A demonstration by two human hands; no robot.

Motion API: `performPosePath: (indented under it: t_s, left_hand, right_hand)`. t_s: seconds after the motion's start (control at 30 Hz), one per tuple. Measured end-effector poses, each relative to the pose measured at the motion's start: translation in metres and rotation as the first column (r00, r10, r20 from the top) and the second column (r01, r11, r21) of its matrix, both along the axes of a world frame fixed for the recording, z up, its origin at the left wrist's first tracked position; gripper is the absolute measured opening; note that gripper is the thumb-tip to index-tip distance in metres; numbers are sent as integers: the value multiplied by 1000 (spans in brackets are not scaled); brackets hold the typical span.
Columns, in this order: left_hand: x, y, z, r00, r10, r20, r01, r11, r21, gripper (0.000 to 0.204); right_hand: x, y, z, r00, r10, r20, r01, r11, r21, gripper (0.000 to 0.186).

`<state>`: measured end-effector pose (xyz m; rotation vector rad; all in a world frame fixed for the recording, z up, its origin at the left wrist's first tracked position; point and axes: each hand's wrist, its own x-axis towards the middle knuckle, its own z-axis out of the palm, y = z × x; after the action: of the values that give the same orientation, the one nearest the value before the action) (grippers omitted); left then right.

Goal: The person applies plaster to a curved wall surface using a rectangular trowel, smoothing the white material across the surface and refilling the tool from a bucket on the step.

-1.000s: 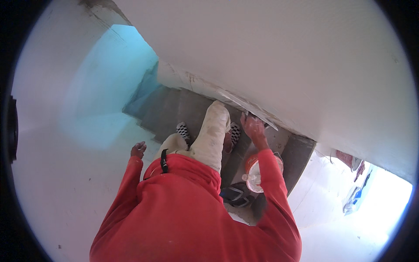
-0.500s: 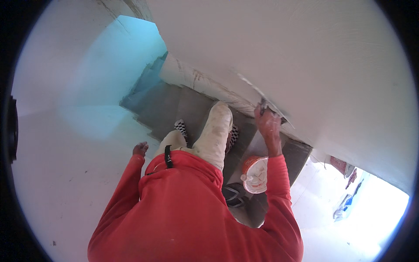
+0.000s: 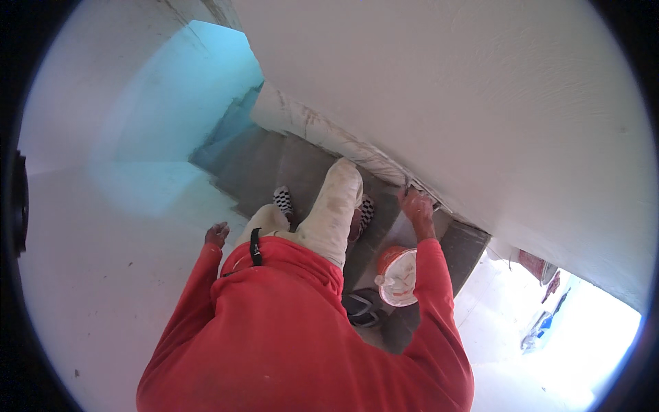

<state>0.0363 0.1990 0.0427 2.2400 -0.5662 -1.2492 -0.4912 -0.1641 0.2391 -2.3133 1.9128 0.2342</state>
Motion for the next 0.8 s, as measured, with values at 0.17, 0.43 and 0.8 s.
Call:
performPosePath:
  t_s: [0.17,0.43,0.8]
  left_hand:
    - [-1,1,15,999,36,-20,-34,996,80,37]
    - [-22,-15,-31,998,41,-57,-43,999,-25,37]
    - [-8,-7,25,995,93,-25,-94,996,-12,35]
  right_hand:
    - [14,-18,48,999,-38,-13,37,998,-41,43]
    - [17,-2,176,961,56,271,64,907,-416,36]
    - [28,2,-41,996,11,-94,-7,999,47,51]
